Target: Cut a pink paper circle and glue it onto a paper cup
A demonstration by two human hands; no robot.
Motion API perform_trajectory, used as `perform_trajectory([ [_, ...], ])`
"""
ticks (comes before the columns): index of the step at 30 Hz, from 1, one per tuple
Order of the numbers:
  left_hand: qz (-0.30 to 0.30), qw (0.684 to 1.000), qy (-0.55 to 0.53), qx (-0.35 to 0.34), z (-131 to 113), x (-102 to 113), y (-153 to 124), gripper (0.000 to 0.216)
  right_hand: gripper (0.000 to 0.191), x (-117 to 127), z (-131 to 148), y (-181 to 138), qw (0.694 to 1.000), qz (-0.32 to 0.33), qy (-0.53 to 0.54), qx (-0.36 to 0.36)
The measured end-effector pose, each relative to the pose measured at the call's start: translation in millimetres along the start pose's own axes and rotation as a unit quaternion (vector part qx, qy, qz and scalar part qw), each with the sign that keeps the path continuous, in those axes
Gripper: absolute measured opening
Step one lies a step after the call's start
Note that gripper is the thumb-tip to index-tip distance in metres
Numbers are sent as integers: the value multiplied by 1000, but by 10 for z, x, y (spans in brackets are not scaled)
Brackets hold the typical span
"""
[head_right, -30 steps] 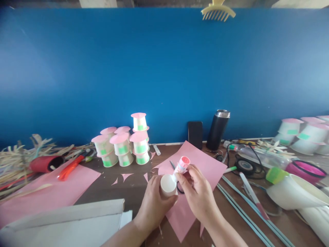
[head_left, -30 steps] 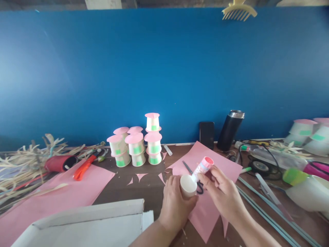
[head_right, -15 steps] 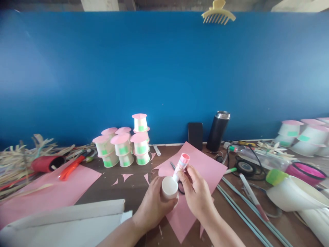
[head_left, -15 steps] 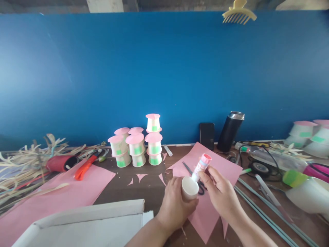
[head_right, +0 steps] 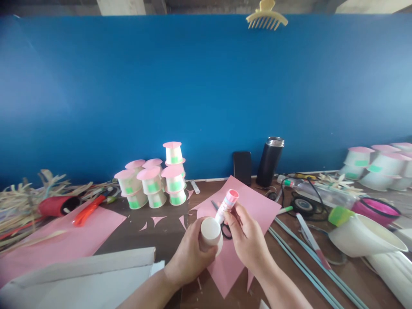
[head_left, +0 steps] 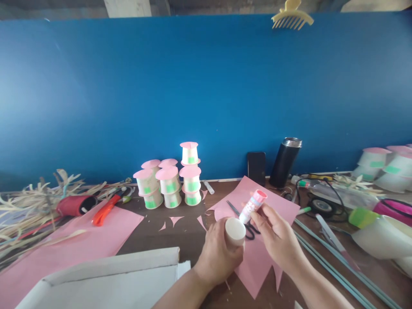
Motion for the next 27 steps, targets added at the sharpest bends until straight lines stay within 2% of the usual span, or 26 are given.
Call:
perform_trajectory([
  [4,5,1000,-4,13,3,-5,-2,52,29,-48,-6,-11,1000,25,18,3],
  [9,-5,999,-16,52,-2,-8,-4,69,26,-46,35,-28,998,25,54,-3],
  [17,-40,998,11,40,6,-37,20,62,26,-98,-63,-6,998,-19,60,-26],
  [27,-34,998,-19,48,28,-16,35,49,25,-52,-40,-9,999,-29,-34,-11],
])
Point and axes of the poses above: each hand's wrist, its own y-axis towards the middle knuckle, its own x-axis out of the back of the hand, z = x × y, the point moved 3 cm from there along y, towards the middle knuckle
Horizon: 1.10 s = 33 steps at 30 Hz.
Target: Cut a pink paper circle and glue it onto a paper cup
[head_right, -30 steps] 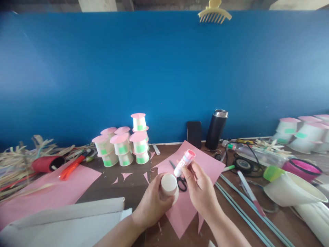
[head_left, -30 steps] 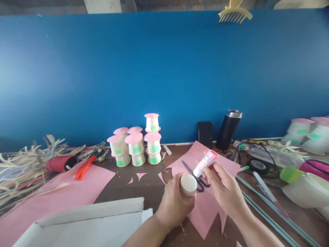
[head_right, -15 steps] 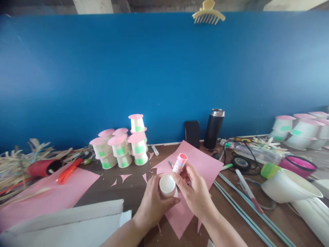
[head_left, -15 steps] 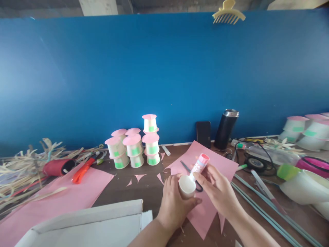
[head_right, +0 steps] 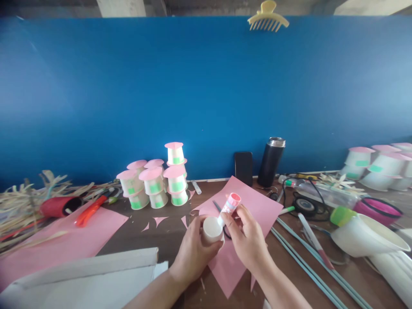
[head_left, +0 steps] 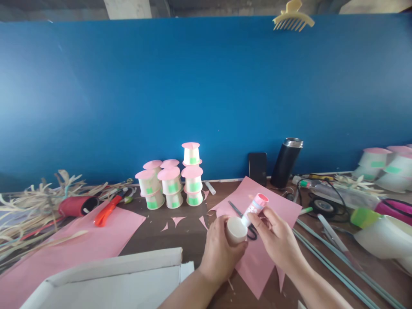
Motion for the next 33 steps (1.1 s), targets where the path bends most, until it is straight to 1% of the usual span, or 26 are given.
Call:
perform_trajectory([
  [5,17,1000,-6,-12,21,0,10,41,23,-5,-31,12,1000,2,0,14],
  [10,40,999,-13,-24,27,23,18,39,22,-17,-46,16,1000,7,7,13],
  [13,51,998,-20,-20,21,29,9,40,23,-20,-49,17,1000,13,13,17],
  [15,48,999,-25,-7,13,19,-6,54,24,-18,-48,16,1000,13,16,19],
  [18,22,999,-8,34,-2,-12,-39,90,23,-17,-43,8,1000,5,19,18],
  [19,10,999,4,48,-8,-23,-52,97,24,-20,-40,3,1000,3,22,16],
  [20,-2,998,16,59,-16,-34,-64,99,24,-23,-37,-2,1000,0,24,13],
  [22,-26,997,32,64,-39,-46,-82,93,25,-32,-31,-11,1000,-1,29,8],
  [25,-45,997,29,47,-69,-42,-85,67,27,-40,-26,-18,999,0,35,10],
  [27,-47,998,19,46,-66,-29,-76,53,27,-40,-30,-20,999,1,35,14],
  [30,-42,998,17,46,-40,-14,-55,44,28,-41,-46,-28,999,0,27,17],
  [33,-32,999,25,25,-20,-21,-38,34,30,-53,-55,-38,999,1,30,17],
])
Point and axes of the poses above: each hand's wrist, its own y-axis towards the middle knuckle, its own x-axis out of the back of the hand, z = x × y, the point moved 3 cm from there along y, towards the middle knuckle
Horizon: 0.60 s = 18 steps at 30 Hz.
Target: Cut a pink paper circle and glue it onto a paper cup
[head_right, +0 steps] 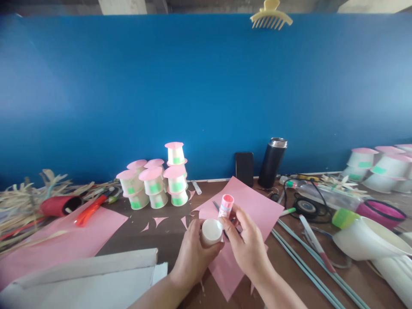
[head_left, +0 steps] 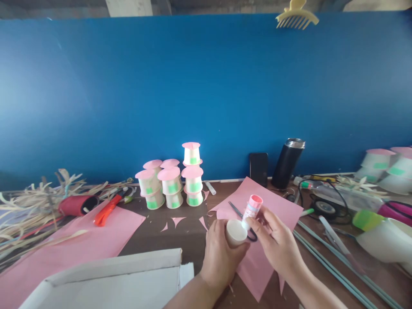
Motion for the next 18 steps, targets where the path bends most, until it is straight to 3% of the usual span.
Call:
perform_trajectory([
  [7,15,999,-7,-41,1,-12,6,32,24,-27,16,17,1000,7,-18,9],
  [11,35,998,-21,-42,5,-11,17,39,32,-15,-4,26,1000,6,-20,-20],
  [15,30,998,-47,-39,14,0,30,62,42,49,-14,38,999,-22,1,-33],
  [18,30,996,-60,-56,5,14,38,56,42,101,6,55,999,-36,-6,-25],
])
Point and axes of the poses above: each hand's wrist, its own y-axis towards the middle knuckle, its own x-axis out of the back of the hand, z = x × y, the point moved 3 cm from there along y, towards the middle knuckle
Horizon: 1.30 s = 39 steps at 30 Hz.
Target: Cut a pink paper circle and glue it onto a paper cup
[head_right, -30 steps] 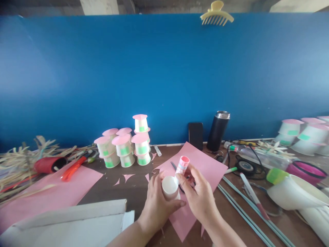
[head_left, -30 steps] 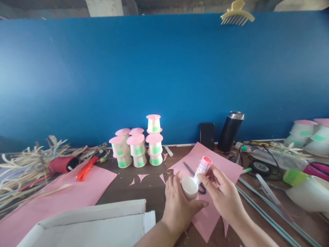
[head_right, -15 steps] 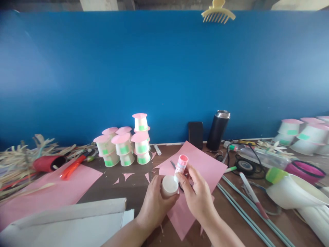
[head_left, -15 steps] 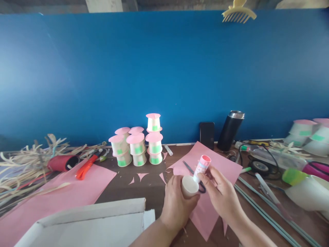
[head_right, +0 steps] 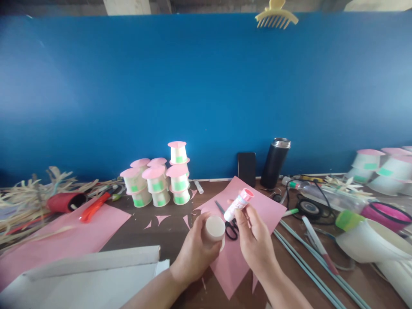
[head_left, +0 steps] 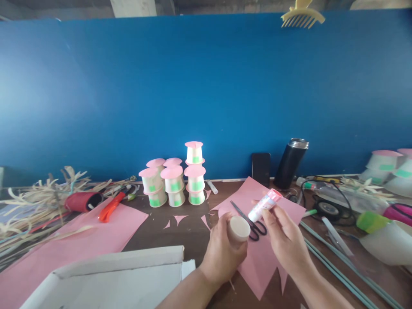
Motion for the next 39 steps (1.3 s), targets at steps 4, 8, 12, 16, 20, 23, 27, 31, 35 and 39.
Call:
perform_trajectory([
  [4,2,1000,2,-23,-2,10,2,51,35,-6,26,-6,1000,19,-2,7],
  [8,9,999,0,-43,-6,10,4,54,29,-70,27,-42,999,47,23,10],
  [12,17,999,-5,-36,-33,23,17,51,32,-86,27,-56,998,28,49,15],
  [16,28,999,-3,-18,-56,36,31,53,35,-89,1,-52,997,25,76,5],
  [20,27,999,2,-16,-48,35,27,53,32,-111,-41,-35,997,38,65,0],
  [23,23,1000,-2,-12,-36,23,15,55,33,-123,-56,-23,997,39,62,-12],
  [27,-2,999,11,45,-27,1,8,80,31,-127,-39,-22,998,30,55,-6],
  [31,-38,997,28,60,-60,-4,16,75,27,-131,7,-27,998,23,54,4],
  [35,-43,997,3,67,-57,14,27,51,27,-132,38,-43,997,25,68,3],
  [39,-7,998,-6,69,-34,4,24,45,27,-118,34,-54,998,6,65,17],
])
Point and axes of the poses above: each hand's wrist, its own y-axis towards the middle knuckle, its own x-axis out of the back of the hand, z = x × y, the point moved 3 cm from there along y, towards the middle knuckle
